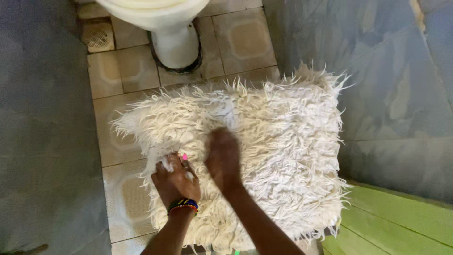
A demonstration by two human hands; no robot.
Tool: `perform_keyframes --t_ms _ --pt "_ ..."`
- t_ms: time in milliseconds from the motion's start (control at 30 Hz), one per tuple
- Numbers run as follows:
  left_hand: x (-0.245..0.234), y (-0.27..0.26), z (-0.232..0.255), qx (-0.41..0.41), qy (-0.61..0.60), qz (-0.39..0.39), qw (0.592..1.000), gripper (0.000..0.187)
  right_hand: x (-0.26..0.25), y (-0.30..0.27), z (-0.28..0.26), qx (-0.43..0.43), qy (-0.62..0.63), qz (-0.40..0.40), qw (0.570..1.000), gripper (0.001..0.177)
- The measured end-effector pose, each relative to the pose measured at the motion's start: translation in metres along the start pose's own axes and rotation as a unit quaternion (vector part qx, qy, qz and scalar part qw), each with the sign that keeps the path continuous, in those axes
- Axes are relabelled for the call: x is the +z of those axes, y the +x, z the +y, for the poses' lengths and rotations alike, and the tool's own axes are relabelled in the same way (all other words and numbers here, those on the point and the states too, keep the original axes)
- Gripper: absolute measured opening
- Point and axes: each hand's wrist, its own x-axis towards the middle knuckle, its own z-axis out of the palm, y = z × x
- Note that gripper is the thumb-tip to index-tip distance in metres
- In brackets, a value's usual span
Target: The person cleans a shag rug by hand and with a brush, applying detergent and scrubbing different sections before rinsing a bucket under a tap.
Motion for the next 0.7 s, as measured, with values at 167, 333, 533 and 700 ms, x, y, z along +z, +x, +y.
perform_keyframes --t_ms 167,333,533,700 --pt "-0.001 0.001 -0.001 0.002 0.019 0.003 1.000 0.058 -0.037 0.026 0.014 -0.352 0.078 -0.287 0.888 0.047" --pt "0.001 0.001 0.000 -0.019 -0.008 -0.016 1.000 0.051 -0.121 0.105 0.129 0.035 -0.042 -0.174 0.983 0.012" --pt "-0.006 0.003 0.000 0.005 0.081 -0.046 0.996 0.088 -0.012 0.016 0.034 -0.125 -0.245 0.226 0.935 0.026" --pt "-0.005 0.004 -0.006 0.003 -0.021 -0.038 0.999 0.057 -0.083 -0.119 0.016 -0.183 0.063 -0.195 0.961 0.043"
